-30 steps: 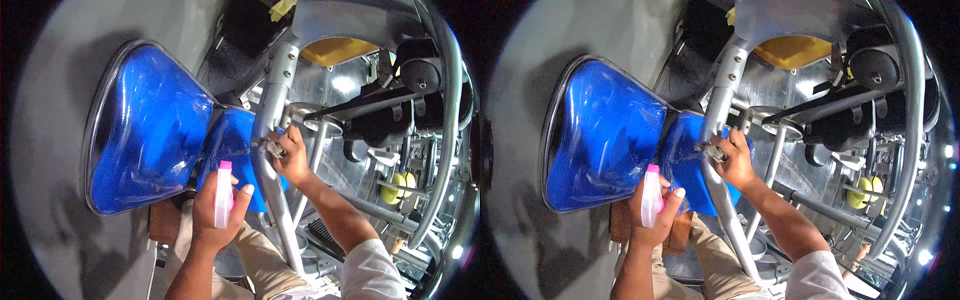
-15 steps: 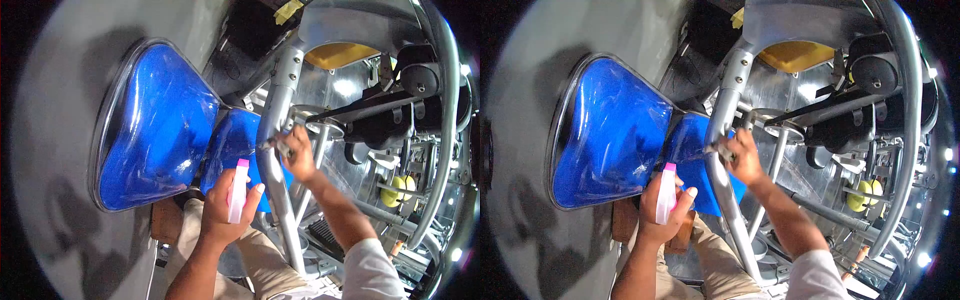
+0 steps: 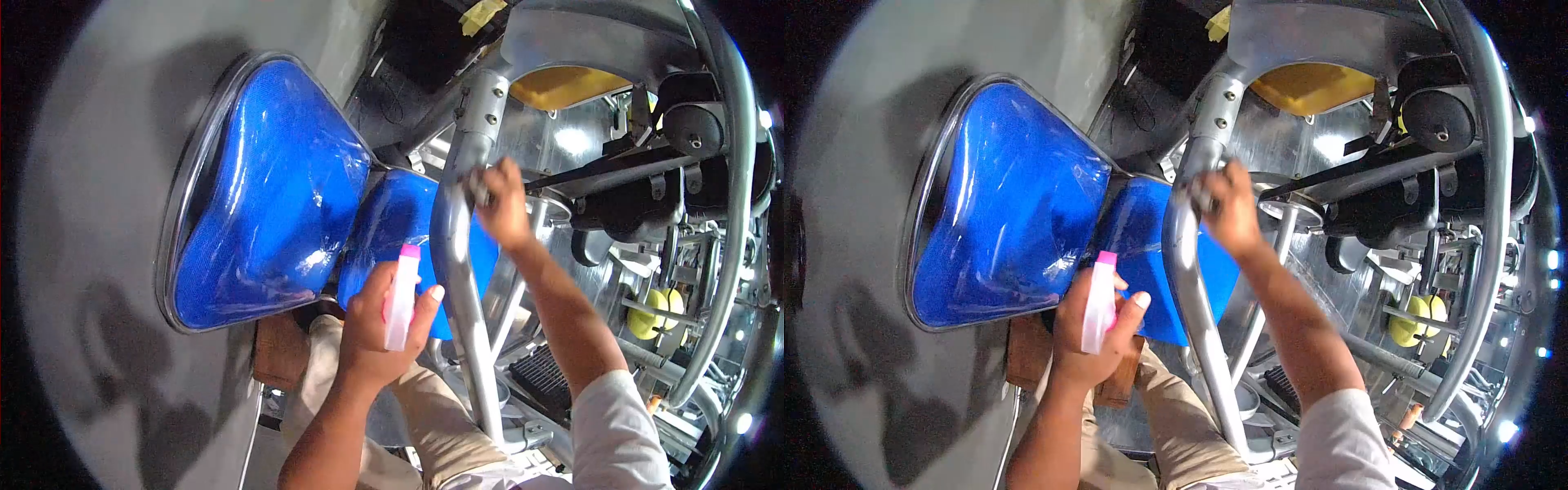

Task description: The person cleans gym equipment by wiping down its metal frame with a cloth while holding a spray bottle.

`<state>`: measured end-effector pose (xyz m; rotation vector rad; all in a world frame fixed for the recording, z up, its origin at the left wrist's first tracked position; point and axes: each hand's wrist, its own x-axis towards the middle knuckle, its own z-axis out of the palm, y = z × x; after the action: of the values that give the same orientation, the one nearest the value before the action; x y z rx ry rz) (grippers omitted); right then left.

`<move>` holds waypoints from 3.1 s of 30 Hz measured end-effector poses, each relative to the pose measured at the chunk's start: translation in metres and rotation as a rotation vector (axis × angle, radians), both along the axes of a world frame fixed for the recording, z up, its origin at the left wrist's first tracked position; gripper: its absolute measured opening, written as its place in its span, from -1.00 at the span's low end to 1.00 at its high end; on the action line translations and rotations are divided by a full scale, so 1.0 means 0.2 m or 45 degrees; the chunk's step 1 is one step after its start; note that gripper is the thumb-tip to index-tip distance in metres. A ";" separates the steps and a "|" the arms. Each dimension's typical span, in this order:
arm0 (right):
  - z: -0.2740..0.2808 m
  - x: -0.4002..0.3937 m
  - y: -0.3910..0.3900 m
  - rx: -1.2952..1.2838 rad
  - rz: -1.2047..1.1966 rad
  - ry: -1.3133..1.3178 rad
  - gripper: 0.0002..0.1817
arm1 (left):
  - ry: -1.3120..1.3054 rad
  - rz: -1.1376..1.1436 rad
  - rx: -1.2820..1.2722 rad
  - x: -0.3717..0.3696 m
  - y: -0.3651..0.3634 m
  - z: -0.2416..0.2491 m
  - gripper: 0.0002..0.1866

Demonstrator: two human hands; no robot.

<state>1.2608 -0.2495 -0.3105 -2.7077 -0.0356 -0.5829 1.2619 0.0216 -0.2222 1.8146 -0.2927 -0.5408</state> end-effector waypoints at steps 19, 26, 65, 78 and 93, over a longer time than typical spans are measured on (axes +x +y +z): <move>-0.06 -0.09 0.13 0.175 -0.233 0.015 -0.76 | 0.014 -0.036 -0.132 -0.02 -0.07 0.01 -0.73; -0.04 0.19 -0.06 0.149 -0.403 -0.008 -0.73 | -0.094 -0.043 -0.051 0.00 -0.10 -0.03 -0.73; -0.06 -0.01 -0.05 -0.175 0.113 0.142 -0.63 | -0.177 -0.087 -0.082 0.01 -0.03 -0.04 -0.71; -0.05 -0.27 0.19 0.177 -0.006 0.158 -0.60 | -0.038 -0.070 -0.131 0.00 -0.02 0.00 -0.73; 0.00 -0.30 0.24 0.259 -0.224 0.218 -0.63 | -0.222 -0.167 -0.165 0.00 -0.13 -0.08 -0.74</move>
<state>1.2017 -0.2006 -0.3107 -2.5659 0.2937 -0.3777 1.2618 -0.0047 -0.2372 1.7264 -0.5565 -0.4445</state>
